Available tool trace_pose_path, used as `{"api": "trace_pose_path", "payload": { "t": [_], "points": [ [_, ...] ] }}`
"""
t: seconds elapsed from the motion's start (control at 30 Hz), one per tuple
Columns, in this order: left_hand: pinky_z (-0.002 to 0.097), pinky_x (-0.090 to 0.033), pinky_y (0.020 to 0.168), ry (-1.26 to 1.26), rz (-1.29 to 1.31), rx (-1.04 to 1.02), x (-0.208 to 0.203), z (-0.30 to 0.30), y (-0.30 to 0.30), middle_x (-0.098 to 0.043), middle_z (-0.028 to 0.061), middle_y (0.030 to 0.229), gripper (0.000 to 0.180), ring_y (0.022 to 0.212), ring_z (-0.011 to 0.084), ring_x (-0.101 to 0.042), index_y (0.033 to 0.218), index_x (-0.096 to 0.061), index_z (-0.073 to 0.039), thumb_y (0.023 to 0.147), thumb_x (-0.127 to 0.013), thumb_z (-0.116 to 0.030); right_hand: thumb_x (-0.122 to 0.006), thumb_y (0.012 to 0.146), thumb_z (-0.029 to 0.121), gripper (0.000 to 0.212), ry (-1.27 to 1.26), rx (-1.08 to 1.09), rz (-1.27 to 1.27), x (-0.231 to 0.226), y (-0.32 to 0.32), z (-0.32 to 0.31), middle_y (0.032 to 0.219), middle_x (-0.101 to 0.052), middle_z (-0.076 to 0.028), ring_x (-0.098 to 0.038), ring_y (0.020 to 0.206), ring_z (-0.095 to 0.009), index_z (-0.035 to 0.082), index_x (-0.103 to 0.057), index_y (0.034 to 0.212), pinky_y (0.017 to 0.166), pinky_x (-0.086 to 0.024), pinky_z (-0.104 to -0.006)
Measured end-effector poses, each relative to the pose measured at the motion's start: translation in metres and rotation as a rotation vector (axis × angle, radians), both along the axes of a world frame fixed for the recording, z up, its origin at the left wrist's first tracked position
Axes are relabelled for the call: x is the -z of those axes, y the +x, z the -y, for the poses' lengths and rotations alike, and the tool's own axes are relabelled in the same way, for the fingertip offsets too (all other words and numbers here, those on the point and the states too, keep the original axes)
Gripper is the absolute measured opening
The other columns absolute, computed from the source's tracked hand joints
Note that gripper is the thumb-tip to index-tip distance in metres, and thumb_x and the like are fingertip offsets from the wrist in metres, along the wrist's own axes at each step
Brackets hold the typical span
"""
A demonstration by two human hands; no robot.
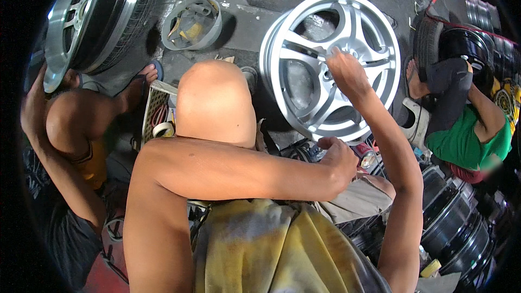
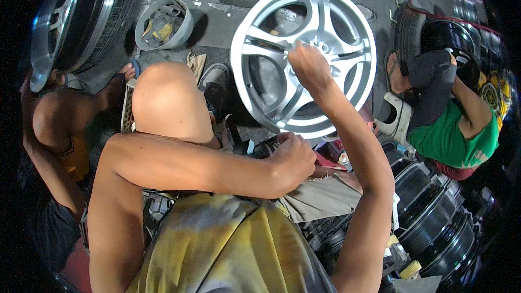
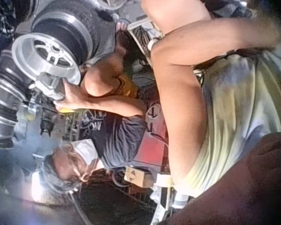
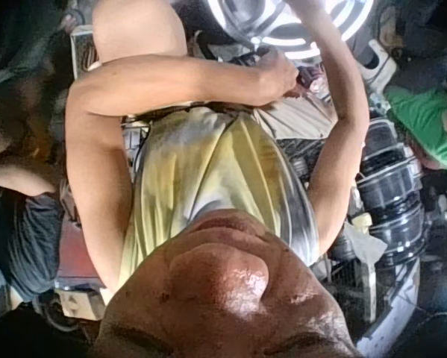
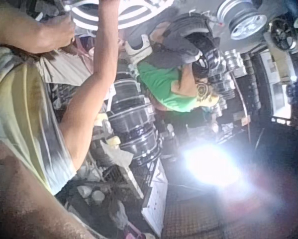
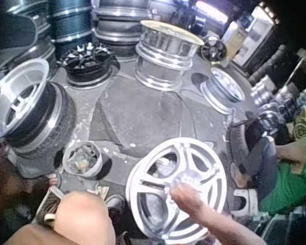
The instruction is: The person sits on the floor and scrubs a silver car rim with a small abrasive pad. They repeatedly rub the surface of the rim, focusing on the spokes and the central hub area. The person occasionally pauses to wipe the rim with a cloth or inspect the surface before resuming the scrubbing action.
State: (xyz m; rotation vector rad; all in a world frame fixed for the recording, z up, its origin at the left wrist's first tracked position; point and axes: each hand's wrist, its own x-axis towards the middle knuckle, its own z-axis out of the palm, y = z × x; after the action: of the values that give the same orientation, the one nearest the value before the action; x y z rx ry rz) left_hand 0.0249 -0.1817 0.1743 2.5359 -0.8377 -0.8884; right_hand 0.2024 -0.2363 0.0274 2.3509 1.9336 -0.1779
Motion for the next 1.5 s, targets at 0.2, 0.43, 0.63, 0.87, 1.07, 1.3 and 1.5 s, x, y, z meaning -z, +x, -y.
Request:
{"api": "trace_pose_path", "payload": {
  "t": [0.2, 0.43, 0.63, 0.87, 1.07, 1.3, 1.5],
  "points": [
    [0.0517, -0.054, 0.080, -0.004, -0.012, 0.002, 0.002, 0.004, -0.001, -0.073, 0.0154, 0.106, 0.029, 0.103, 0.0330, -0.068, 0.111, -0.077, -0.004, 0.090, -0.066, -0.019, -0.063, 0.084, -0.001, 0.008, -0.138, 0.102, -0.086, 0.006, 0.013, 0.016, 0.098, -0.068, -0.022, -0.072, 0.086, -0.038, 0.003, -0.070, 0.082, 0.079, -0.060, -0.0444],
    [0.0499, -0.055, 0.080, 0.012, 0.033, -0.006, 0.009, -0.002, -0.002, -0.075, 0.0104, 0.100, 0.025, 0.098, 0.0294, -0.070, 0.105, -0.079, -0.006, 0.087, -0.069, -0.019, -0.063, 0.092, 0.006, 0.010, 0.058, 0.363, -0.320, -0.051, 0.012, 0.016, 0.097, -0.062, -0.022, -0.067, 0.089, -0.041, -0.003, -0.066, 0.091, 0.076, -0.053, -0.0490],
    [0.0491, -0.056, 0.079, 0.005, 0.031, -0.022, 0.009, 0.004, -0.004, -0.075, 0.0105, 0.100, 0.025, 0.098, 0.0293, -0.071, 0.106, -0.079, -0.006, 0.086, -0.070, -0.018, -0.063, 0.095, 0.011, 0.015, 0.088, 0.366, -0.212, 0.001, 0.001, 0.029, 0.098, -0.062, -0.019, -0.066, 0.082, -0.038, -0.003, -0.070, 0.095, 0.076, -0.054, -0.0461],
    [0.0492, -0.056, 0.078, 0.016, 0.036, -0.030, 0.011, -0.002, -0.001, -0.075, 0.0118, 0.099, 0.026, 0.097, 0.0304, -0.071, 0.106, -0.079, -0.005, 0.085, -0.071, -0.019, -0.064, 0.092, 0.010, 0.015, 0.264, 0.445, -0.226, 0.014, -0.019, 0.030, 0.094, -0.063, -0.016, -0.068, 0.084, -0.034, 0.001, -0.073, 0.101, 0.074, -0.054, -0.0437],
    [0.0479, -0.055, 0.074, 0.006, 0.037, -0.051, 0.017, 0.003, -0.004, -0.074, 0.0127, 0.093, 0.028, 0.093, 0.0314, -0.071, 0.101, -0.080, -0.004, 0.080, -0.074, -0.022, -0.063, 0.090, 0.009, 0.011, 0.242, 0.332, -0.189, 0.018, -0.011, 0.032, 0.088, -0.058, -0.013, -0.066, 0.082, -0.031, 0.003, -0.069, 0.097, 0.070, -0.054, -0.0432],
    [0.0471, -0.054, 0.071, 0.017, 0.057, -0.016, 0.015, 0.005, -0.002, -0.073, 0.0129, 0.091, 0.025, 0.090, 0.0298, -0.071, 0.097, -0.080, -0.005, 0.079, -0.074, -0.020, -0.061, 0.090, 0.005, 0.007, 0.112, 0.303, -0.194, 0.018, -0.006, 0.032, 0.103, -0.062, -0.019, -0.070, 0.093, -0.036, 0.001, -0.064, 0.094, 0.075, -0.059, -0.0456],
    [0.0475, -0.055, 0.073, 0.032, 0.084, -0.068, 0.024, 0.006, -0.008, -0.073, 0.0134, 0.093, 0.023, 0.091, 0.0301, -0.071, 0.097, -0.080, -0.006, 0.078, -0.074, -0.016, -0.061, 0.089, 0.004, 0.009, -0.066, 0.317, -0.131, 0.021, -0.003, 0.022, 0.106, -0.065, -0.023, -0.070, 0.089, -0.039, 0.000, -0.068, 0.092, 0.077, -0.058, -0.0466]
  ]
}}
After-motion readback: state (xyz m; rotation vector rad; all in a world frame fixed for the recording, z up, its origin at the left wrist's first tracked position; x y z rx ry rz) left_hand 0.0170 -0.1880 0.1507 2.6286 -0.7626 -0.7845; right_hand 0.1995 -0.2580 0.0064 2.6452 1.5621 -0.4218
